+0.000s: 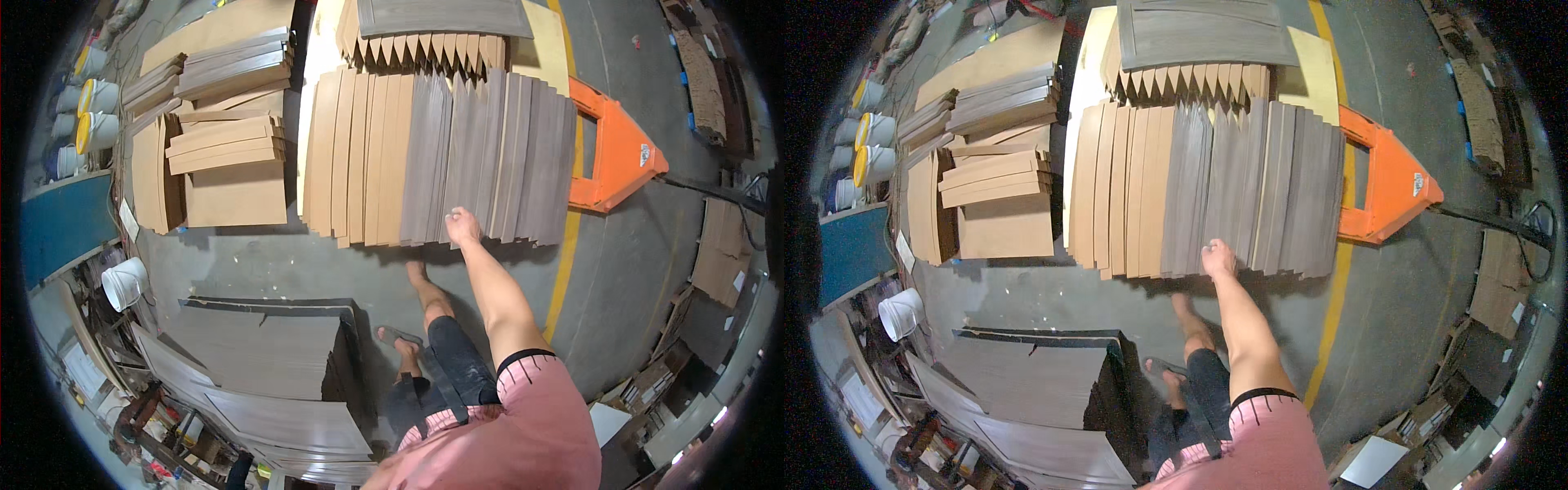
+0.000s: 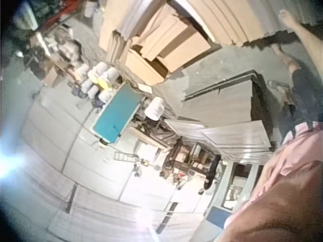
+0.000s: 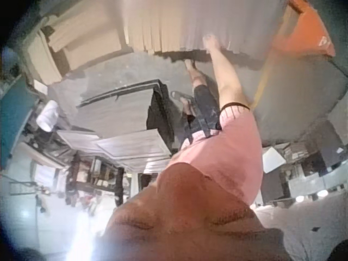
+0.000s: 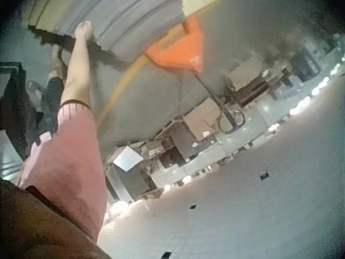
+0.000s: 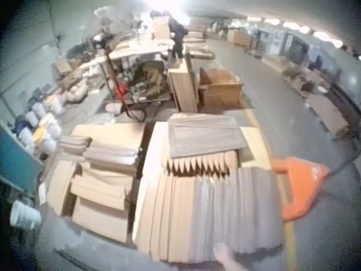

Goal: The person picks up thin wooden slats and fits them into diagonal recessed grooves on larger wood-grain panels, working through several panels in a stack.

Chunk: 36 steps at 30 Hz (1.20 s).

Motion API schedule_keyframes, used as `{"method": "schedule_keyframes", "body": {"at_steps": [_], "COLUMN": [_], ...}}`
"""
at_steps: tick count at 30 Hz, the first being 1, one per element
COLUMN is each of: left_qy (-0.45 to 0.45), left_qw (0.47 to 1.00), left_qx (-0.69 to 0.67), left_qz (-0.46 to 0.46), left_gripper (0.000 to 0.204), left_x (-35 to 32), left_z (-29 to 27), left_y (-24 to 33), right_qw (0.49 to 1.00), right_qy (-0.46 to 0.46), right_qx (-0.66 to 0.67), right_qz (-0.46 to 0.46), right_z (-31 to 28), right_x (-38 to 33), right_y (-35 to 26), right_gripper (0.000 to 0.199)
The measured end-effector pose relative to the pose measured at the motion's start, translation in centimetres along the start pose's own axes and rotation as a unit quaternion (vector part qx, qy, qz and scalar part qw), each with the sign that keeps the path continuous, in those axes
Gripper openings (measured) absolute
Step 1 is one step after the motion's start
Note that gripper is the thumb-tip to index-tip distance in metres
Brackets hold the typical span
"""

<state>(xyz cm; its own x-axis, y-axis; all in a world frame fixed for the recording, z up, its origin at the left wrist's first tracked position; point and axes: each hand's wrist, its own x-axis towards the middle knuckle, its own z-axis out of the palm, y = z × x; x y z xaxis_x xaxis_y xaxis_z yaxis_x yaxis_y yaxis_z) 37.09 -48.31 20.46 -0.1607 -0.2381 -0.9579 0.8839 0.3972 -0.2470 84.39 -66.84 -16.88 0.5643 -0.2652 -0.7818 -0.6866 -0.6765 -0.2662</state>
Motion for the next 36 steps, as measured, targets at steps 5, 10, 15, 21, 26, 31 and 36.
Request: {"method": "schedule_keyframes", "body": {"at_steps": [5, 10, 15, 21, 26, 31, 36], "left_qy": [0.084, 0.146, 0.174, 0.174, 0.417, 0.211, 0.215], "left_qw": [0.993, 0.981, 0.971, 0.955, 0.873, 0.94, 0.95], "left_qx": [-0.078, -0.127, -0.158, -0.236, 0.108, -0.225, -0.148], "left_qz": [-0.022, -0.03, -0.03, -0.04, 0.228, 0.145, 0.173], "left_gripper": [0.043, 0.044, 0.047, 0.049, 0.036, 0.05, 0.057], "left_x": [-0.5, 0.0, -0.2, -0.7, 2.6, 3.2, 2.6], "left_z": [0.7, 1.6, 2.1, 2.5, 3.1, 1.3, 2.0], "left_y": [0.8, 2.5, 3.0, 3.9, 4.5, 7.7, 8.6], "right_qw": [0.99, 0.978, 0.976, 0.947, 0.957, 0.963, 0.986], "right_qy": [0.09, 0.119, 0.164, 0.314, 0.258, 0.091, 0.055], "right_qx": [-0.1, -0.123, -0.125, 0.058, 0.13, 0.192, 0.127], "right_qz": [0.047, 0.119, 0.069, 0.027, -0.036, -0.167, -0.093], "right_z": [1.8, 2.6, 3.9, 4.0, 4.5, 11.4, 21.0], "right_x": [7.6, 6.8, 7.1, 9.2, 4.8, 2.8, 4.0], "right_y": [1.0, -1.7, 0.1, 3.3, -2.6, -7.3, -12.4], "right_gripper": [0.075, 0.088, 0.059, 0.032, 0.046, 0.046, 0.052]}}
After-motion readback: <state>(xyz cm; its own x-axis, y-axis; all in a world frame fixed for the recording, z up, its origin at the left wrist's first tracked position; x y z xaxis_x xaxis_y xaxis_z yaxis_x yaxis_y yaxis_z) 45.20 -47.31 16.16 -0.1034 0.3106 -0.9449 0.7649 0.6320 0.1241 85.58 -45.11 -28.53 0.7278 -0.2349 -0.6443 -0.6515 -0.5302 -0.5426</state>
